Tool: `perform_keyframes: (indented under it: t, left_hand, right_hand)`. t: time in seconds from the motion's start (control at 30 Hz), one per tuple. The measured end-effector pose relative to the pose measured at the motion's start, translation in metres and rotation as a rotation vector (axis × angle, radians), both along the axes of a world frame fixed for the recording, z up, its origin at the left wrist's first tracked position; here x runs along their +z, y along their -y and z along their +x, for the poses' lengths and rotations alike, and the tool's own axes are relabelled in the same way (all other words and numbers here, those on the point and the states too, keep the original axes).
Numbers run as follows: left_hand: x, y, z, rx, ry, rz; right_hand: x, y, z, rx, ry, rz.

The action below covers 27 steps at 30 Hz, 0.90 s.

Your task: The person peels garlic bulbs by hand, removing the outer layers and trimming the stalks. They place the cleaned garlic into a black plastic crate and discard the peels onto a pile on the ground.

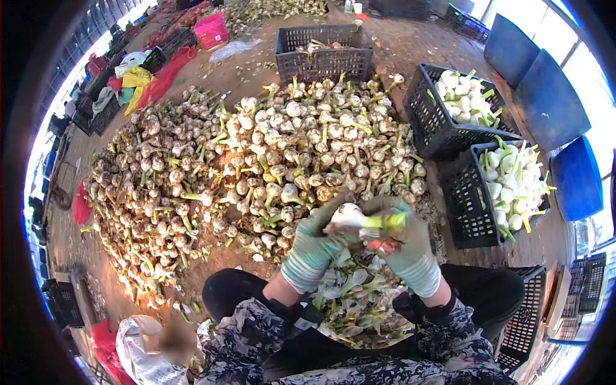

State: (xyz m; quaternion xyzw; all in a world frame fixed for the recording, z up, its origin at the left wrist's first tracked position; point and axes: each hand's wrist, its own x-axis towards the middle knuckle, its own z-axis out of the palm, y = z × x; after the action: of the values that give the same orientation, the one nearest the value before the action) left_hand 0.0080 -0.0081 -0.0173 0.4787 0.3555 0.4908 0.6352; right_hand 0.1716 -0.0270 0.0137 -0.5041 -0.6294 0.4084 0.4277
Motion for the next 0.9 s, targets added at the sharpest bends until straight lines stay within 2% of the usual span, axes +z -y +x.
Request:
perform_keyframes:
  t: [0.03, 0.07, 0.1, 0.13, 0.17, 0.2, 0.27, 0.3, 0.33, 0.4, 0.43, 0.47, 0.53, 0.57, 0.6, 0.63, 0.67, 0.7, 0.73, 0.77, 0.83, 0.87, 0.9]
  left_hand:
    - [0.003, -0.003, -0.006, -0.186, 0.196, -0.193]
    - [0.006, -0.005, -0.013, -0.372, 0.393, -0.387]
    - [0.010, -0.006, -0.023, -0.523, 0.527, -0.501]
    - [-0.045, -0.021, -0.015, -0.808, 0.509, -0.221]
    - [-0.036, -0.021, -0.013, -0.816, 0.507, -0.220]
    - [-0.017, -0.020, -0.011, -0.647, 0.485, -0.293]
    - [0.009, -0.008, -0.011, -0.279, 0.438, -0.451]
    - [0.002, -0.011, -0.007, -0.136, 0.292, -0.350]
    - [0.001, -0.004, -0.005, -0.164, 0.300, -0.240]
    - [0.000, -0.003, -0.011, -0.160, -0.005, -0.152]
    - [0.003, -0.002, -0.013, -0.180, 0.018, -0.128]
    - [0.004, 0.002, -0.013, -0.185, 0.020, -0.133]
    - [0.007, 0.001, -0.013, -0.296, 0.176, -0.270]
    - [-0.022, -0.007, -0.018, -0.244, -0.208, -0.001]
    - [-0.017, -0.007, -0.018, -0.247, -0.211, -0.015]
    - [-0.011, -0.004, -0.017, -0.239, -0.167, -0.028]
    - [-0.007, -0.006, -0.015, -0.225, -0.119, -0.022]
    - [-0.012, -0.010, -0.015, -0.232, -0.197, 0.156]
    - [-0.012, -0.009, -0.014, -0.237, -0.193, 0.154]
    - [-0.012, -0.008, -0.013, -0.266, -0.148, 0.070]
    - [-0.011, -0.006, -0.011, -0.328, -0.079, -0.073]
    - [-0.009, -0.006, -0.011, -0.331, -0.078, -0.071]
    - [-0.006, -0.006, -0.013, -0.327, 0.013, -0.157]
  right_hand:
    - [0.010, -0.001, 0.001, 0.033, 0.184, 0.115]
    - [0.008, -0.001, 0.003, 0.034, 0.184, 0.113]
    - [0.003, -0.002, 0.008, 0.157, -0.502, -0.112]
    - [-0.005, -0.003, 0.016, 0.270, -1.186, -0.339]
    - [-0.038, 0.010, 0.028, 0.033, -1.267, -0.573]
    - [-0.032, 0.003, 0.019, 0.206, -1.410, -0.503]
    - [-0.046, 0.002, 0.019, -0.213, -1.113, -0.525]
    - [-0.033, 0.004, 0.014, -0.212, -0.689, -0.257]
    - [-0.017, 0.001, 0.007, -0.129, -0.550, -0.213]
    - [-0.011, 0.005, 0.008, -0.030, -0.661, -0.238]
    - [-0.015, -0.001, 0.018, -0.016, -0.480, -0.174]
    - [-0.036, -0.018, 0.031, -0.114, -0.286, -0.148]
    - [-0.124, -0.031, 0.071, -0.283, -0.430, -0.385]
    - [-0.123, -0.025, 0.069, 0.010, 0.298, -0.254]
    - [-0.106, -0.012, 0.059, 0.311, 1.010, -0.114]
    - [-0.089, -0.012, 0.052, 0.355, 1.062, -0.358]
    - [-0.072, -0.018, 0.053, 0.199, 0.737, -0.498]
    - [-0.064, -0.025, 0.056, 0.186, 0.433, -0.456]
    - [-0.057, -0.028, 0.059, 0.168, 0.128, -0.409]
    - [-0.048, -0.028, 0.052, 0.163, 0.129, -0.411]
    - [-0.027, -0.028, 0.031, 0.272, 0.503, 0.014]
    - [-0.013, -0.031, 0.032, 0.270, 0.505, 0.015]
    - [0.002, -0.036, 0.034, 0.219, 0.227, -0.343]
